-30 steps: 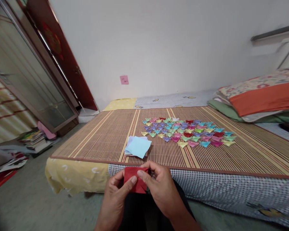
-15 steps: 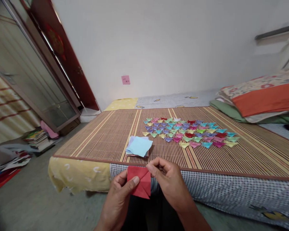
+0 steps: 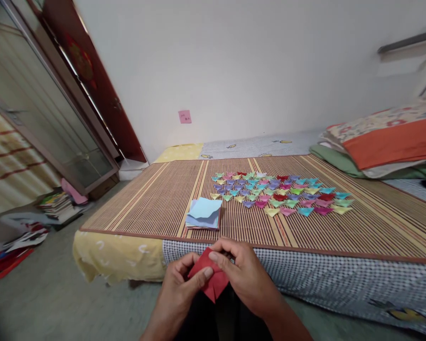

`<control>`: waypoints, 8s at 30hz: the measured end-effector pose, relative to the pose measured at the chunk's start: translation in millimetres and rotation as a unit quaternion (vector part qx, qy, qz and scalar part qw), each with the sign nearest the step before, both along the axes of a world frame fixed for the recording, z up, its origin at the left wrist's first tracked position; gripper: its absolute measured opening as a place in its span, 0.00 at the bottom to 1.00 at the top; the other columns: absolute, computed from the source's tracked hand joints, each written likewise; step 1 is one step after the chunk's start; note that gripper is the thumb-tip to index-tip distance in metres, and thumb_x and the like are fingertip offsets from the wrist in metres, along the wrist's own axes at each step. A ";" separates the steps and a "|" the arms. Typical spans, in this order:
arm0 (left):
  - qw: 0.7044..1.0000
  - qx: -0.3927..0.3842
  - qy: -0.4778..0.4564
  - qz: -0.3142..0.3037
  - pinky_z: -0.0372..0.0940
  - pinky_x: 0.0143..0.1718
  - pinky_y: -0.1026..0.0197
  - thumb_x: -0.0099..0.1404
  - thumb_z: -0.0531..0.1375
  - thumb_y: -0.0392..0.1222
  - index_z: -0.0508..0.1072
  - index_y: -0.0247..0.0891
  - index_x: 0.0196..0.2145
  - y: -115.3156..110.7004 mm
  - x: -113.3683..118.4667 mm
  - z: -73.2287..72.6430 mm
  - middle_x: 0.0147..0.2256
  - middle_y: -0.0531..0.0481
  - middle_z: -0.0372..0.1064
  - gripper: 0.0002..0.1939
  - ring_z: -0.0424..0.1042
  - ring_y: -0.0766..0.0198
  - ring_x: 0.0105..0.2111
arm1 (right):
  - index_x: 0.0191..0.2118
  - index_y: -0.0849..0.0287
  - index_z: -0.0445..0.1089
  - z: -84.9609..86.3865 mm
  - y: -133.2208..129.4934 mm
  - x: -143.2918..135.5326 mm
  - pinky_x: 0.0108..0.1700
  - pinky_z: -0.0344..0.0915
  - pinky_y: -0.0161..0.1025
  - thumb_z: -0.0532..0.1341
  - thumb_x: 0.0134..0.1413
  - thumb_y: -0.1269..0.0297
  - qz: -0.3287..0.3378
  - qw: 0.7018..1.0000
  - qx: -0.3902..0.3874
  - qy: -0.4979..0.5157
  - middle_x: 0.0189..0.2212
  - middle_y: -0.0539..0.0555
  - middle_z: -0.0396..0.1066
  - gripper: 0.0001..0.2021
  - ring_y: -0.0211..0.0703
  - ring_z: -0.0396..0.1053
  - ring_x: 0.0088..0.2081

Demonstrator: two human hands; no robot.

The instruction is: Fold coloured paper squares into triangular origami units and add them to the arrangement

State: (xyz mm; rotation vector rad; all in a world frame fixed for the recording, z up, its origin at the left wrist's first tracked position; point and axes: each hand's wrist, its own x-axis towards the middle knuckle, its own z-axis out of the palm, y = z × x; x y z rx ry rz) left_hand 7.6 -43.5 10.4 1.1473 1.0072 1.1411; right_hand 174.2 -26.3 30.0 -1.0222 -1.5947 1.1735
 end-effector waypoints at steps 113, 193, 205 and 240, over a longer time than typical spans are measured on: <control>0.996 -0.026 -0.046 -0.067 0.55 0.26 0.67 0.50 0.76 0.47 0.75 0.33 0.24 258.0 42.8 -46.5 0.21 0.56 0.65 0.17 0.59 0.70 0.22 | 0.34 0.58 0.73 -65.3 234.7 39.3 0.33 0.62 0.37 0.65 0.58 0.64 -0.065 0.996 0.030 0.058 0.27 0.48 0.71 0.04 0.40 0.67 0.31; 0.998 0.033 -0.016 0.060 0.67 0.29 0.66 0.55 0.73 0.43 0.76 0.36 0.34 239.8 57.5 -32.5 0.27 0.50 0.78 0.13 0.74 0.64 0.26 | 0.26 0.56 0.67 -61.2 228.9 26.3 0.34 0.64 0.39 0.65 0.56 0.63 -0.171 0.974 0.054 0.138 0.27 0.50 0.68 0.10 0.42 0.67 0.30; 0.999 0.037 0.026 0.024 0.54 0.23 0.67 0.57 0.71 0.53 0.71 0.36 0.21 238.3 51.9 -27.4 0.19 0.56 0.60 0.21 0.56 0.70 0.21 | 0.27 0.56 0.67 -53.7 225.9 29.5 0.36 0.67 0.40 0.66 0.55 0.63 -0.192 0.967 0.052 0.161 0.29 0.51 0.71 0.09 0.44 0.69 0.33; 0.994 0.000 -0.090 0.058 0.70 0.33 0.62 0.56 0.73 0.43 0.81 0.33 0.36 239.7 38.6 -31.0 0.31 0.47 0.79 0.13 0.76 0.61 0.29 | 0.30 0.58 0.71 -54.7 223.1 17.5 0.31 0.63 0.35 0.64 0.58 0.60 -0.102 0.981 -0.029 0.163 0.24 0.46 0.68 0.09 0.38 0.65 0.27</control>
